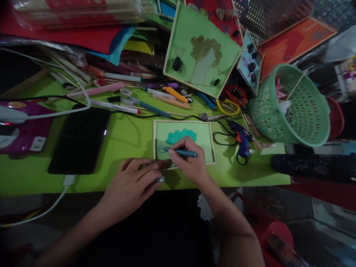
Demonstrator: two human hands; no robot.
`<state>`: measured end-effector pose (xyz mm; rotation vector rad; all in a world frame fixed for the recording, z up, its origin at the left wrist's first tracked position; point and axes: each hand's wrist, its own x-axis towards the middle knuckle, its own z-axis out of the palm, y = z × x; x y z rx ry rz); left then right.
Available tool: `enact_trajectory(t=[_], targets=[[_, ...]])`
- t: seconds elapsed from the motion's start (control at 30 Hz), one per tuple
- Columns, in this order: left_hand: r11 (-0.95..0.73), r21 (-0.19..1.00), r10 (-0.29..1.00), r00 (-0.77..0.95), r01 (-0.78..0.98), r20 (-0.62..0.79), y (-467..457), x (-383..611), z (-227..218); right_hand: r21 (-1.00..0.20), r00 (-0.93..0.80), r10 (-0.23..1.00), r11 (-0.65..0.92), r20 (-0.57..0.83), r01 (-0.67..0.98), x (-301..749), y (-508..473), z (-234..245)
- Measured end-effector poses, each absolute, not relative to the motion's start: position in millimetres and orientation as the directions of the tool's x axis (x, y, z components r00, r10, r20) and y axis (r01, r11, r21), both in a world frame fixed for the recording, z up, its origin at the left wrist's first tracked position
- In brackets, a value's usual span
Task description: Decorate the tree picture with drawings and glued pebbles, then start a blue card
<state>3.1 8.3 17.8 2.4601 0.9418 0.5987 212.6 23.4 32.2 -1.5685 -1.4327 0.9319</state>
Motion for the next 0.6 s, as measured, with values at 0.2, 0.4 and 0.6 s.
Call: enact_trajectory(t=[0.2, 0.4, 0.6], targets=[[-0.673, 0.536, 0.704, 0.663, 0.51, 0.252, 8.0, 3.6, 16.5, -0.911, 0.091, 0.996, -0.06, -0.025, 0.408, 212.4, 24.1, 33.9], [-0.683, 0.523, 0.697, 0.669, 0.51, 0.258, 8.0, 3.5, 16.2, -0.917, 0.089, 0.996, -0.05, -0.016, 0.395, 213.3, 23.3, 33.5], [-0.672, 0.538, 0.703, 0.668, 0.51, 0.244, 7.2, 2.8, 14.0, -0.946, 0.123, 0.992, -0.032, 0.008, 0.323, 217.0, 21.9, 29.9]])
